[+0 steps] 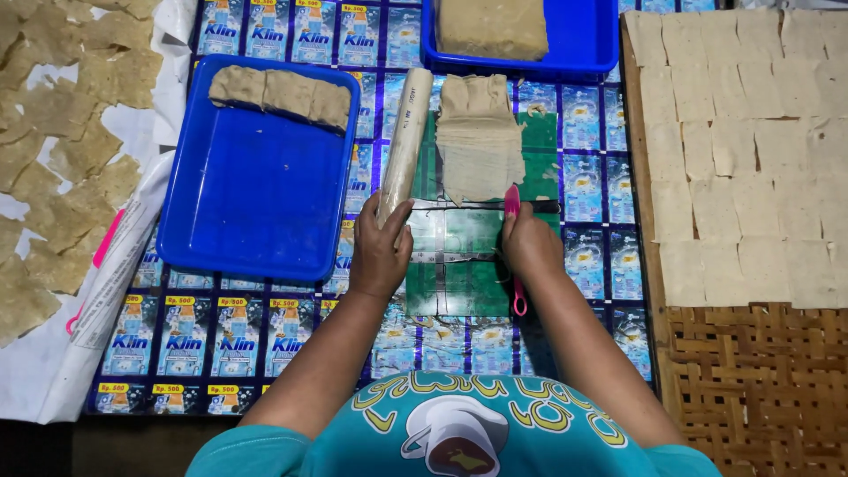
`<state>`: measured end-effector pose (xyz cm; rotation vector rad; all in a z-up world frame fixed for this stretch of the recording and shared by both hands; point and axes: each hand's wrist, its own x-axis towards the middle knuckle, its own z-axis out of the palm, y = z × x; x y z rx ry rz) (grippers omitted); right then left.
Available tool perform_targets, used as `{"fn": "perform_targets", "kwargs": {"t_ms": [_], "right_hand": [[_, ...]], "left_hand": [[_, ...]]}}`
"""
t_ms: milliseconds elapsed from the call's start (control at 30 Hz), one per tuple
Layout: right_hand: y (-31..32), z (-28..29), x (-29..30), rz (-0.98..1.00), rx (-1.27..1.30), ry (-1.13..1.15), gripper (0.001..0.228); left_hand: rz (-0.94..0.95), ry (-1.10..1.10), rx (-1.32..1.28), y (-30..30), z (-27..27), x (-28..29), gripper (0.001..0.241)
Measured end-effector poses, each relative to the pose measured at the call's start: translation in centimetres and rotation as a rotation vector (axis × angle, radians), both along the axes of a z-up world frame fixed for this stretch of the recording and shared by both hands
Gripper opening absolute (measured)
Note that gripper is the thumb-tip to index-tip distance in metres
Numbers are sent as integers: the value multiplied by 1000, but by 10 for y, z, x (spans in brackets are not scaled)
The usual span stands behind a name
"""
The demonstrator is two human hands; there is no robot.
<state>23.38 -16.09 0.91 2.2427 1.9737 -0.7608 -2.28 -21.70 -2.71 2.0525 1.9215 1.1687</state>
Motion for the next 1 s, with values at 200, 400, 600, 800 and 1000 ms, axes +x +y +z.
{"fn": "perform_targets", "kwargs": {"t_ms": [200, 400, 600, 800, 1000], "right_hand": [[15, 1, -8, -6, 19, -35, 41], [35, -8, -5, 10, 40, -35, 43], [62, -23, -3, 12, 60, -50, 45], [85, -9, -12, 24, 114, -30, 43], [112, -21, -8, 16, 126, -31, 43]], "left_hand": [[46, -44, -16, 0, -1, -1, 46], [59, -29, -30, 1, 2, -1, 45], [62, -19, -47, 1, 5, -2, 45], [67, -9, -76, 1, 9, -3, 43], [69, -4, -79, 1, 10, -4, 45]]}}
